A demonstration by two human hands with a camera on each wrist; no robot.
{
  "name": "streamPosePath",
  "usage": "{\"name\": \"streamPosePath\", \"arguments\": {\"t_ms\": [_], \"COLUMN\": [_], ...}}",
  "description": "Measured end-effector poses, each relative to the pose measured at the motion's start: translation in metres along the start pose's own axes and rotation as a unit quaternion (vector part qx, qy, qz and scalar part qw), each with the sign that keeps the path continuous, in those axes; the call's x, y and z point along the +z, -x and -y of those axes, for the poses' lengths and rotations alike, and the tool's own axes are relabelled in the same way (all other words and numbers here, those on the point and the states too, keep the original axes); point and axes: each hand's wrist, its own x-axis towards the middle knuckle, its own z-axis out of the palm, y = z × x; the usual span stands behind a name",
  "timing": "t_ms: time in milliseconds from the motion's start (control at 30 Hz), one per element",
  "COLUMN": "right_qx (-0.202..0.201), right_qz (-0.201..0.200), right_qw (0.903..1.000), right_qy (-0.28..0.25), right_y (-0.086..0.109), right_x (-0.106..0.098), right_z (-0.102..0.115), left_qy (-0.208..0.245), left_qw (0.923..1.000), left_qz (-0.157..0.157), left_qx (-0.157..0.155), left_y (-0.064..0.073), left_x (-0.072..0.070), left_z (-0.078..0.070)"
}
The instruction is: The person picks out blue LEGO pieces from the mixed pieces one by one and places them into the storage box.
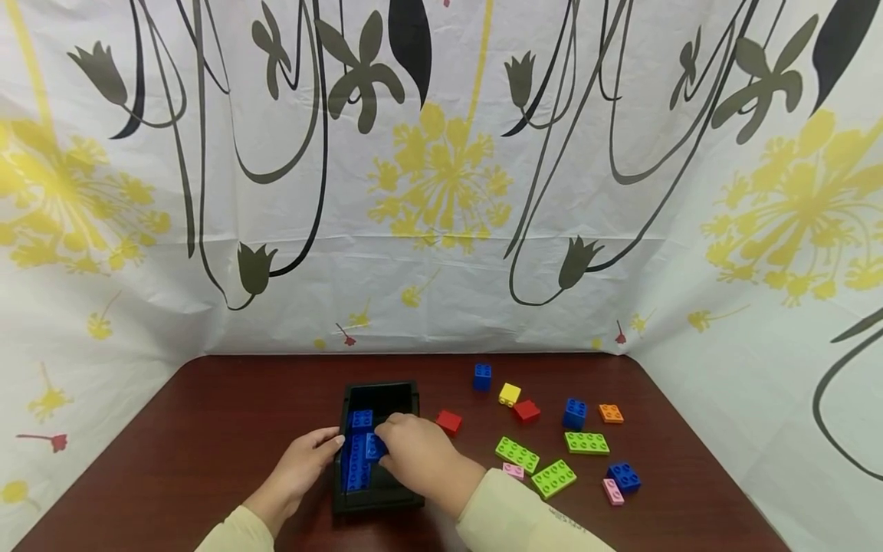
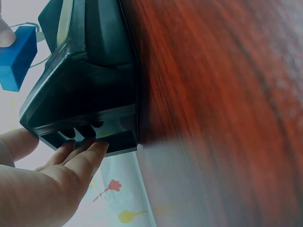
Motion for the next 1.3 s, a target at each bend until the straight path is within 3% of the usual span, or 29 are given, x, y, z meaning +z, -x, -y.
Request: {"name": "streamPosePath", "arguments": {"t_ms": [567,767,1067,1300], "right_qx": [0.002,-0.006,-0.032,-0.026], "right_qz": [0.064,0.079,0.093,0.123], "right_qw": [0.9951,0.9911,0.9853,0.9804], "right_qy": [0.075,0.107,0.140,0.152], "right_y": [-0.016,-0.021,-0.022,-0.027], "right_x": [0.007,0.013,0.016,0.017], "right_z": [0.006,0.006,0.007,0.010], "left_qy": [0.003,0.003,0.002,0.005], "left_qw": [1.0000,0.9998,0.9999,0.9999], "left_qz": [-0.005,-0.013,-0.007,-0.004], "left_qx": [-0.001,0.014,0.011,0.012], "left_y": [-0.001,0.000,0.001,0.000], "left_x": [0.000,0.001,0.000,0.000], "left_z": [0.001,0.001,0.001,0.001]}}
